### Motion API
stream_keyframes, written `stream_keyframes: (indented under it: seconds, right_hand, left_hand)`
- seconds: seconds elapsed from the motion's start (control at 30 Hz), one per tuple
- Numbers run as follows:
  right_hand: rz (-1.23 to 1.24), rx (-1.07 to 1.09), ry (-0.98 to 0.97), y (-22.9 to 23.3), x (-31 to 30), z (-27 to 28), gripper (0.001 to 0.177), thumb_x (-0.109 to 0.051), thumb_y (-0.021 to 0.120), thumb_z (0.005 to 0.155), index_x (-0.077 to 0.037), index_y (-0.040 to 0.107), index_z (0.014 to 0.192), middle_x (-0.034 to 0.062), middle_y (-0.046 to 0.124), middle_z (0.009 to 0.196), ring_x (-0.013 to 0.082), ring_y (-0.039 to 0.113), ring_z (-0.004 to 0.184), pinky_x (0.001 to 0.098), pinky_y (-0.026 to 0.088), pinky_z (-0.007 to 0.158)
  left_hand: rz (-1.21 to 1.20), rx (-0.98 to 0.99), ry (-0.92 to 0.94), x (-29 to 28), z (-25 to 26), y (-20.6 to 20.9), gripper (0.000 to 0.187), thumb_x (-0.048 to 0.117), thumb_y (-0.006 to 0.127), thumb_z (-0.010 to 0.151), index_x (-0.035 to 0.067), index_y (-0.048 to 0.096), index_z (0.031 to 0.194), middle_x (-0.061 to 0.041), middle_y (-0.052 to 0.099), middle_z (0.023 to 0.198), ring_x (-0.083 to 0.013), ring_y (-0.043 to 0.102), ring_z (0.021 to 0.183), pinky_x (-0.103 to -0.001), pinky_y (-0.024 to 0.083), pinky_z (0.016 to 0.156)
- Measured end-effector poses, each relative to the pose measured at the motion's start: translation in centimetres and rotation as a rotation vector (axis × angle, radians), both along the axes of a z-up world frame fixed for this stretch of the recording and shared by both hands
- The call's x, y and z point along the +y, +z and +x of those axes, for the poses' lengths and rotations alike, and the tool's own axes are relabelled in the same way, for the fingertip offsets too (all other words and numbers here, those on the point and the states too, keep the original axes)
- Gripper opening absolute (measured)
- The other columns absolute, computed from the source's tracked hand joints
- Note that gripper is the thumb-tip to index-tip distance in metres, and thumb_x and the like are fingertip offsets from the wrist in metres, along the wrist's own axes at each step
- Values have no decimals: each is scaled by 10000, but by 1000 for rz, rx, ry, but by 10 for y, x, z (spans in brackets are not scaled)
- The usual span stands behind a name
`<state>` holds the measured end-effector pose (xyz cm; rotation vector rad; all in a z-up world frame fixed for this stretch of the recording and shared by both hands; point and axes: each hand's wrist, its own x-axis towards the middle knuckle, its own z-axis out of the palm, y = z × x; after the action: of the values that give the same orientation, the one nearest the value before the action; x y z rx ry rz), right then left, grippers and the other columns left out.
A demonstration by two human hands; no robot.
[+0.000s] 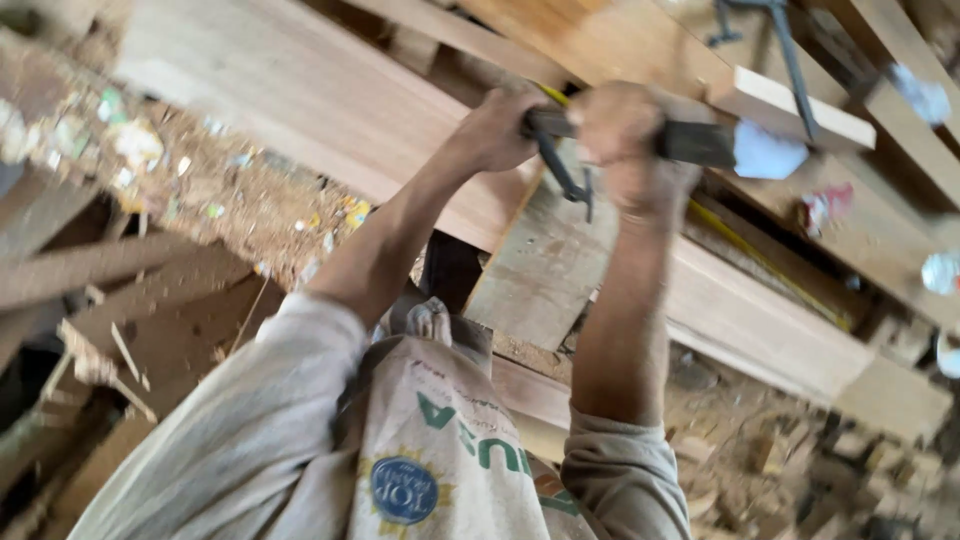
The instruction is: The person aligns two wooden planks on a workbench, marks them with a pencil and square, and then uses a clamp to secure the pieces together. The person repeats the clamping process on different sections of the wood.
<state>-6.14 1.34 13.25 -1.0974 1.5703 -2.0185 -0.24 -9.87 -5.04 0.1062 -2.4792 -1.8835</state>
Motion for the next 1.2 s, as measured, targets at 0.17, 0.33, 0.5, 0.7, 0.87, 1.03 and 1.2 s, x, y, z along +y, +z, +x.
stream_keyframes:
  seconds: [0.17,0.33,0.5,0.7,0.87,1.03,1.2]
  right_hand:
    - [130,-68,-59,6,-9,13,351,-62,595,986,-98,443,672,41,470,669,165,432,617,358,397,635]
    - [-16,-56,84,46,-33,29,382,-39,556,986,-3,338,675,89,309,674,220,322,589,385,279,576]
    - [-69,64,133,47,-28,30,364,-226,737,974,-53,638,670,73,491,626,166,466,581,330,478,753]
    - [-80,5,225,48,-4,55,308,-338,694,971,-128,660,748,8,588,641,149,567,652,493,212,1295]
    - [-157,12,148,65,19,80,302,-248,746,936,-93,651,694,58,577,676,238,563,606,438,408,862]
    - [-72,29,201,106,46,105,384,-389,695,977,-100,644,728,111,624,785,314,629,702,484,515,794]
    - [685,325,-168,73,105,147,492,9,786,821,2,616,1282,228,586,1221,484,616,1185,601,499,962]
  left_hand:
    - [249,98,242,37,22,-58,550,359,918,755,152,578,1134,-15,660,1089,-143,625,965,-306,491,839]
    - [833,244,353,30,19,-3,390,52,607,695,-31,644,1074,-159,683,1150,-239,626,1112,-359,500,1031]
    - [802,333,282,27,38,9,616,165,750,704,86,472,1248,-172,662,1057,-211,590,919,-372,509,936]
    - [743,455,245,24,60,12,995,304,919,716,221,260,1455,-187,639,945,-177,548,688,-387,521,822]
    - [594,89,799,22,47,-23,626,-148,888,839,202,480,1157,-64,434,1005,-231,650,824,-345,699,732]
    - [236,292,855,34,69,-13,548,-102,896,689,118,544,1047,-94,502,1070,-197,559,993,-339,509,919]
    - [505,127,726,46,80,61,565,13,877,812,154,412,1101,151,473,612,70,429,547,-73,423,666]
